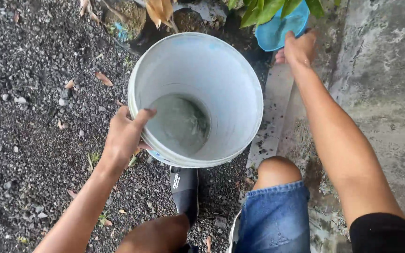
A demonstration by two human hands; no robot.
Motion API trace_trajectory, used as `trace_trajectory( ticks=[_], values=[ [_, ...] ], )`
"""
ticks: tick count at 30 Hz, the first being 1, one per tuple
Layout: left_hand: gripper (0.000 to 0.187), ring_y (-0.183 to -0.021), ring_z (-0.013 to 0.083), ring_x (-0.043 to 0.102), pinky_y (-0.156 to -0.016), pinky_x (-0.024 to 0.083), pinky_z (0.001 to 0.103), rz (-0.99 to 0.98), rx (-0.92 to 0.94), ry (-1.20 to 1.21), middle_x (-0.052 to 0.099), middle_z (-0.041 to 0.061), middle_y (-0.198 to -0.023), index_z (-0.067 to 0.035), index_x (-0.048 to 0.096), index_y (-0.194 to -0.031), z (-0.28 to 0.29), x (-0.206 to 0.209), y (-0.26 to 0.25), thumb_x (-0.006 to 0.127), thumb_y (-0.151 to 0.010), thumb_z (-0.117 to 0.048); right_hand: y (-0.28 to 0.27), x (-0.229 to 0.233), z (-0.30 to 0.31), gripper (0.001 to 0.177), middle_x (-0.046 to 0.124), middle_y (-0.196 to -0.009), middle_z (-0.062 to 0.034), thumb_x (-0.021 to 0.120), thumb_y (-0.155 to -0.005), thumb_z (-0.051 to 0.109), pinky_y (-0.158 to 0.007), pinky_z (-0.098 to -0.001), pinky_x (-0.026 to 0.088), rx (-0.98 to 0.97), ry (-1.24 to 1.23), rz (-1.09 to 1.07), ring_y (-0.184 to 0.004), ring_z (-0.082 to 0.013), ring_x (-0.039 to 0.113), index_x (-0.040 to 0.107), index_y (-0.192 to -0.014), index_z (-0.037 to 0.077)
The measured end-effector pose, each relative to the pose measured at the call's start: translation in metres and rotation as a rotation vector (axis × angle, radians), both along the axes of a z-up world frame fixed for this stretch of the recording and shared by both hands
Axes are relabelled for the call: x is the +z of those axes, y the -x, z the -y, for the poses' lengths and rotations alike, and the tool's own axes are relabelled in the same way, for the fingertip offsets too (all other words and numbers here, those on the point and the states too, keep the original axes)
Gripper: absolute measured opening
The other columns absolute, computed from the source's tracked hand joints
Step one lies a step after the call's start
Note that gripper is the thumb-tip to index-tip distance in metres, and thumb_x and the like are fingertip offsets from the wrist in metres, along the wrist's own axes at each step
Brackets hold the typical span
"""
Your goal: The recorder uses a bucket and a small plastic bowl to water many small potted plants.
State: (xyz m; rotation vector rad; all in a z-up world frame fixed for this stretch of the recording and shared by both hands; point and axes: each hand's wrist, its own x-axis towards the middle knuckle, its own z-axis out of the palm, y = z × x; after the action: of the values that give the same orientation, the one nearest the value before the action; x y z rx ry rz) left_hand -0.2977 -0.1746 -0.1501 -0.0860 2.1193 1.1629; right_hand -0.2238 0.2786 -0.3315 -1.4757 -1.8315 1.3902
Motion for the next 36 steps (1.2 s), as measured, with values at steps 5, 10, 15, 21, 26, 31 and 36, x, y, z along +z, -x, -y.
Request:
trace_trajectory(
  ticks=[5, 10, 15, 21, 26, 31, 36],
  values=[
    [0.062, -0.072, 0.0278, 0.076, -0.057, 0.062, 0.036, -0.021, 0.031, -0.043, 0.068, 0.022, -0.096, 0.01, 0.051, -0.122, 0.008, -0.006, -0.005, 0.063, -0.084, -0.037, 0.008, 0.012, 0.007, 0.043, 0.072, -0.075, -0.0188, 0.067, -0.095, 0.021, -0.046, -0.0379, 0.065, 0.058, -0.124, 0.145, -0.053, -0.0248, 0.074, 0.046, -0.118, -0.009],
    [0.059, -0.073, 0.0269, 0.075, -0.059, 0.062, 0.037, -0.027, 0.047, -0.071, 0.067, 0.02, -0.095, 0.009, 0.052, -0.119, 0.008, -0.012, -0.012, 0.063, -0.084, -0.038, 0.016, -0.006, -0.012, 0.038, 0.075, -0.071, -0.0252, 0.063, -0.094, 0.02, -0.077, -0.0434, 0.062, 0.165, -0.471, 0.328, -0.059, -0.0357, 0.074, 0.049, -0.116, -0.007],
    [0.056, -0.079, 0.0288, 0.075, -0.066, 0.064, 0.04, -0.028, 0.052, -0.077, 0.065, 0.02, -0.096, 0.007, 0.051, -0.116, 0.003, -0.006, -0.017, 0.059, -0.086, -0.04, 0.015, -0.045, -0.044, 0.022, 0.071, -0.096, -0.0321, 0.063, -0.099, 0.021, -0.082, -0.052, 0.061, 0.198, -0.794, 0.465, -0.089, -0.0465, 0.073, 0.063, -0.104, 0.0],
    [0.055, -0.078, 0.0278, 0.075, -0.067, 0.064, 0.041, -0.029, 0.051, -0.082, 0.066, 0.02, -0.093, 0.004, 0.052, -0.114, 0.006, -0.011, -0.021, 0.059, -0.087, -0.043, -0.033, -0.025, -0.051, 0.047, 0.081, -0.08, -0.0232, 0.058, -0.104, 0.02, -0.089, -0.0403, 0.059, 0.185, -0.477, 0.404, -0.08, -0.0355, 0.077, 0.041, -0.137, -0.009],
    [0.053, -0.077, 0.0263, 0.074, -0.064, 0.066, 0.04, -0.029, 0.078, -0.117, 0.067, 0.02, -0.092, 0.003, 0.054, -0.113, 0.016, -0.018, -0.028, 0.061, -0.087, -0.043, -0.106, 0.065, 0.006, 0.023, 0.066, -0.075, -0.014, 0.049, -0.098, 0.013, -0.043, -0.0314, 0.05, 0.166, 0.128, 0.141, -0.054, -0.021, 0.063, 0.056, -0.115, -0.001],
    [0.05, -0.074, 0.0253, 0.075, -0.061, 0.067, 0.038, -0.028, 0.094, -0.139, 0.07, 0.021, -0.09, 0.002, 0.054, -0.113, 0.007, -0.01, -0.04, 0.061, -0.089, -0.041, -0.159, 0.084, 0.036, 0.015, 0.062, -0.07, -0.0118, 0.051, -0.097, 0.009, -0.037, -0.0304, 0.043, 0.232, 0.237, 0.015, -0.047, -0.0165, 0.056, 0.057, -0.103, -0.003],
    [0.053, -0.071, 0.0244, 0.075, -0.057, 0.064, 0.035, -0.093, 0.012, -0.14, 0.071, 0.019, -0.089, 0.003, 0.054, -0.114, -0.002, -0.014, -0.051, 0.068, -0.087, -0.041, -0.132, 0.142, 0.117, 0.031, 0.071, -0.069, -0.0199, 0.054, -0.096, 0.013, -0.055, -0.0427, 0.057, 0.802, -0.197, 0.216, -0.057, -0.0283, 0.071, 0.06, -0.123, 0.001]
  ],
)
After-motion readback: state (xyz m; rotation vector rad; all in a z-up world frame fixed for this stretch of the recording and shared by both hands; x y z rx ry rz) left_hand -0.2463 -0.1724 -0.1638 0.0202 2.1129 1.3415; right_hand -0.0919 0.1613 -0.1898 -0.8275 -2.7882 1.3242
